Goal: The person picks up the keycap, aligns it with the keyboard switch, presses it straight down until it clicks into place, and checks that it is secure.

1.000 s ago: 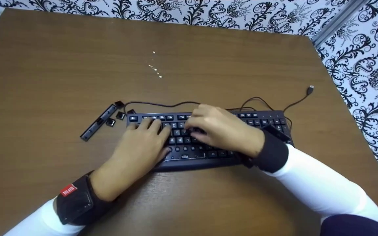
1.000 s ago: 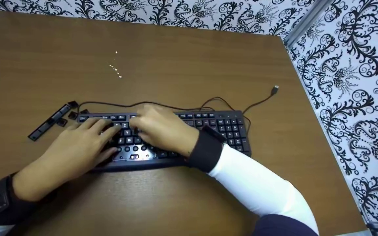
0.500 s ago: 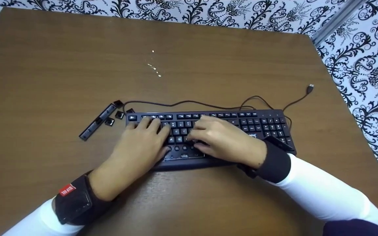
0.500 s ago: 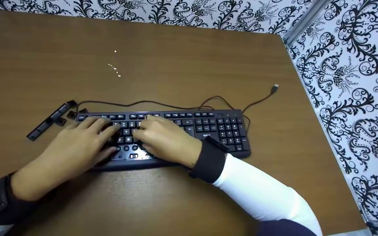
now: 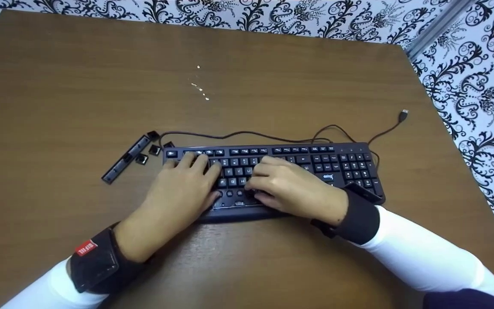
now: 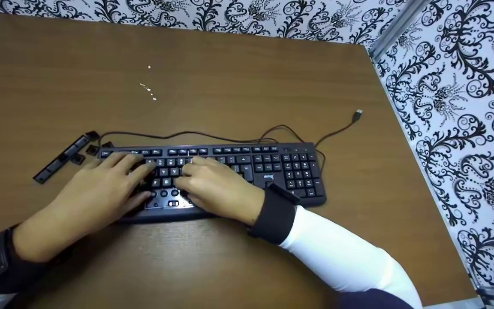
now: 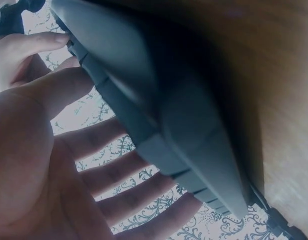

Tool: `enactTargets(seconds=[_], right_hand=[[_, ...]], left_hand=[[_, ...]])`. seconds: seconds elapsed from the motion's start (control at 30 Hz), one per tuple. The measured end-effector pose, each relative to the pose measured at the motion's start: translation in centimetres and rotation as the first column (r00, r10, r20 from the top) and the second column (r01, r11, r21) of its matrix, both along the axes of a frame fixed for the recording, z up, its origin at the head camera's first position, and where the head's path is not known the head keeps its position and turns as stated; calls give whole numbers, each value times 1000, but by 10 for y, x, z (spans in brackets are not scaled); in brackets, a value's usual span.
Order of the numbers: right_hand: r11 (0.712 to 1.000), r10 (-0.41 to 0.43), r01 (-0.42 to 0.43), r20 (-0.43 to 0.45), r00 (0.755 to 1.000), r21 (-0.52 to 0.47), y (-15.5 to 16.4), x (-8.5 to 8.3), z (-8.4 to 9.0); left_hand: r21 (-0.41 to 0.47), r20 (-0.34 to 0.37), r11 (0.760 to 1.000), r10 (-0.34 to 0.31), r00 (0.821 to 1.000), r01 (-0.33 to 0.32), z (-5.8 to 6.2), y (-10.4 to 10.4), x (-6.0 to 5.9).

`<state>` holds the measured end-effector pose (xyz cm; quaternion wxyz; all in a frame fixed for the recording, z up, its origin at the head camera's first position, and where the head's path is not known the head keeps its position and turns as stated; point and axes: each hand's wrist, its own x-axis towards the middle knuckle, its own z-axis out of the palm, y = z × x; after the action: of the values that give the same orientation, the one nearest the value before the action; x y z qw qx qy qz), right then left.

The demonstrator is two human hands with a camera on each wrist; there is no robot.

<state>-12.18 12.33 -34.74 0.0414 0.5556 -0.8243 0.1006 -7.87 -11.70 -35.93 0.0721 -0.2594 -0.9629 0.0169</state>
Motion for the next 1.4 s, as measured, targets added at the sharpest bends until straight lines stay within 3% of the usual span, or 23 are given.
enactTargets(seconds=[0.3,0.6,1.13,1.4], right_hand=[[1000,6,-7,30,1000,3,-2,0,-3],[999,4,-3,56,998,-33,-1,-2,-4],[991,-108,118,140,984,-62,0,1,-4],[987,-118,136,201,973,-80,-3,0,-8]], left_hand=[[-8,35,1000,9,999,-8,1,0,0],[-6,25,1000,0,1000,0,3,-1,1],[12,-1,1000,-15,1000,15,0,2,0],[-7,7,1000,-4,1000,4,2,-1,0]])
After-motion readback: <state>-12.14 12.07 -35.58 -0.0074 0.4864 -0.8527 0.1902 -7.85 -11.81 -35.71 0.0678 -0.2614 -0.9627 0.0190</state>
